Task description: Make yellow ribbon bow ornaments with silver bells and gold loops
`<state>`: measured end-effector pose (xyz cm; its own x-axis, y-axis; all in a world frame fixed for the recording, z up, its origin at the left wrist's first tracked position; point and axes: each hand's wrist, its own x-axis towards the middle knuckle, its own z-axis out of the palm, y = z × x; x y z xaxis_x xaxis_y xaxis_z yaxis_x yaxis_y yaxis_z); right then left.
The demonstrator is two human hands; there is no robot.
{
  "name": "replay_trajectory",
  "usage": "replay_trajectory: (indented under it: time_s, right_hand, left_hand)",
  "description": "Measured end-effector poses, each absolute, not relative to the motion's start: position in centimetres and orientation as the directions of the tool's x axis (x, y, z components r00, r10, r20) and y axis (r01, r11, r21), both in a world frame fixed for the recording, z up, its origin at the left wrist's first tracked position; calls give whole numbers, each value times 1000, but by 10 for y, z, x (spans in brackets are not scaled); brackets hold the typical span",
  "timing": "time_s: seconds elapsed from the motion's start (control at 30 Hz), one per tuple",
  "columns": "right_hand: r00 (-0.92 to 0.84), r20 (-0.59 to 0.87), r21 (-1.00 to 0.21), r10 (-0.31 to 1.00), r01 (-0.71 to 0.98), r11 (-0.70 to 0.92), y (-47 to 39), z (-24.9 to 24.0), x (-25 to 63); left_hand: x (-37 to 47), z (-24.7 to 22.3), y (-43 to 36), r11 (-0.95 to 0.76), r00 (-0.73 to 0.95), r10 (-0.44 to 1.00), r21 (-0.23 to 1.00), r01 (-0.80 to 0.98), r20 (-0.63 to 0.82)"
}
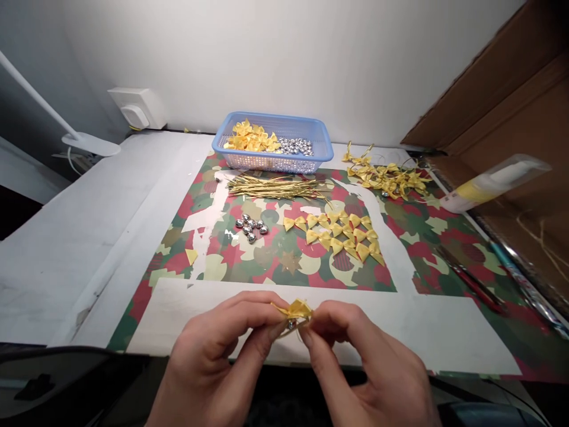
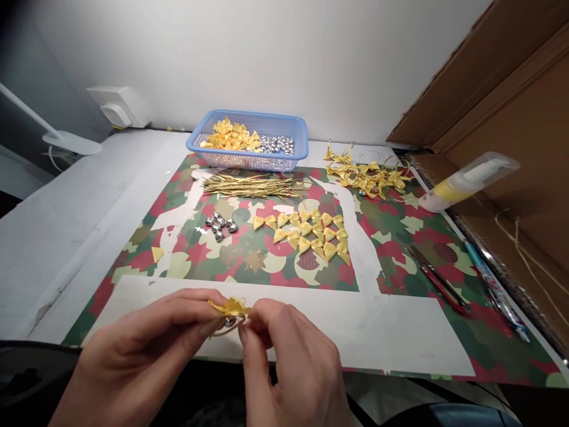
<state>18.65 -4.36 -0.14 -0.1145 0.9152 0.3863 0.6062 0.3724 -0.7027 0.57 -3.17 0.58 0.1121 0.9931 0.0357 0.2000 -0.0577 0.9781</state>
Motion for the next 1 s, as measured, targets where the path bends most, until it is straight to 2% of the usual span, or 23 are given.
replay_trajectory:
  time_s: [0.17,0.27,0.4,0.5,0.57,0.63,0.73,0.87,1.0]
  right_hand:
    - [-64,357,-719,932,618,318,-47,-1,182]
    - [-69,394,-684,917,644,343,-47,-2,180]
    - [-183,438,-608,880,661,440,-40,6,189]
    - [-247,405,-653,880,595,468,-25,22,200]
    - [-307,319,-714,897,544,440,-10,33,205]
    - [-417,144,-766,897,527,368,4,40,206]
    - [-532,-49,-782,845,547,300,19,44,203]
    - [-564,-133,-801,815,545,246,29,48,201]
    - [-615,-189,-903,765,414,110,37,50,205]
  left_hand:
    - [9,3,-32,-153,114,985,968,197,132]
    - [9,1,-31,-177,114,981,966,188,157]
    - [9,-2,-28,-155,107,985,971,181,137]
    - [8,-3,-25,-169,129,980,973,161,149]
    - [6,-3,-24,-177,182,972,973,146,149]
    - [5,-2,-23,-165,239,962,977,132,130]
    - [6,-1,-22,-117,306,949,985,127,73]
    - [7,1,-22,-66,336,942,990,124,20]
    - [6,1,-20,-80,254,965,995,62,62]
